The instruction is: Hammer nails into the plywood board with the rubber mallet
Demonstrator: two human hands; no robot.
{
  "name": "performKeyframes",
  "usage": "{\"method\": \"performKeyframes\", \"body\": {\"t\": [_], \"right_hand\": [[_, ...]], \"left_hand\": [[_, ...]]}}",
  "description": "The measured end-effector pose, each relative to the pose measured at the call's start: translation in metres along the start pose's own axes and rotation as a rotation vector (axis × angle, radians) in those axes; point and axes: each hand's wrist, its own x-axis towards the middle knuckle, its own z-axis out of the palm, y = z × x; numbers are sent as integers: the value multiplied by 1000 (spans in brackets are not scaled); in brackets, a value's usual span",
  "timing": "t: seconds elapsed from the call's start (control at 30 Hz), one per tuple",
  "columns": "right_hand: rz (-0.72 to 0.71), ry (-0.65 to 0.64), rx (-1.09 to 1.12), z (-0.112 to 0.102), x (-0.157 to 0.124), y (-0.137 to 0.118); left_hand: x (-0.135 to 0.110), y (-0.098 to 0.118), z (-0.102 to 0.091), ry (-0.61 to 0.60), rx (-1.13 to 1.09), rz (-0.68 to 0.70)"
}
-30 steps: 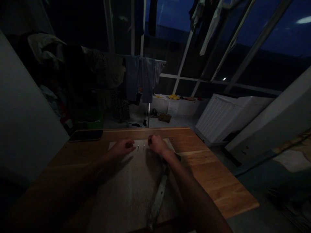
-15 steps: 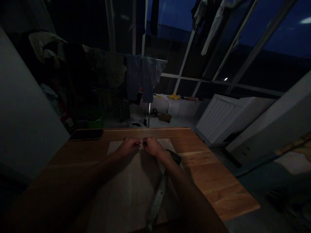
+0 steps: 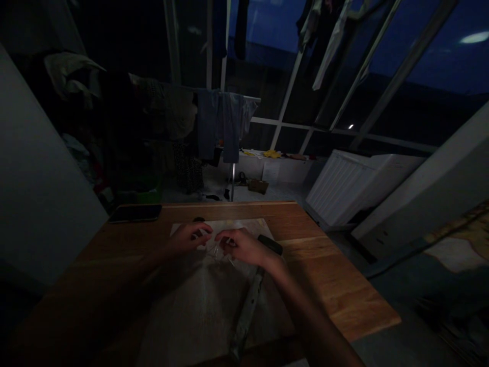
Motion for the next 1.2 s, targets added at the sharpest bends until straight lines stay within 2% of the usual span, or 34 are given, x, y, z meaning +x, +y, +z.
{"method": "performKeyframes", "body": {"t": [0.13,0.27,0.33,0.43,0.53,0.63,0.8,0.93,1.0,1.1,1.2], "right_hand": [[22,93,163,-4,-11,-4],[24,234,118,-3,-43,5],[65,365,27,4,-71,17],[214,604,-119,22,-123,47],[345,716,-375,42,-170,81],[354,732,-472,59,-195,107],[369,751,-484,77,-200,123],[365,759,-465,82,-197,122],[370,763,-460,84,-192,115],[452,789,-449,89,-179,98],[506,760,-393,100,-164,77]], "left_hand": [[-19,-3,-24,-12,95,-21],[-53,-3,-38,-95,217,-47],[-77,1,-38,-129,296,-41],[-115,10,-34,-178,376,6],[-141,18,-30,-209,440,40],[-145,15,-28,-239,519,35],[-126,4,-23,-175,569,116],[-124,9,-17,-176,655,211],[-125,9,-13,-179,698,261],[-125,0,-11,-167,714,314],[-126,-15,-19,-107,665,270]]}}
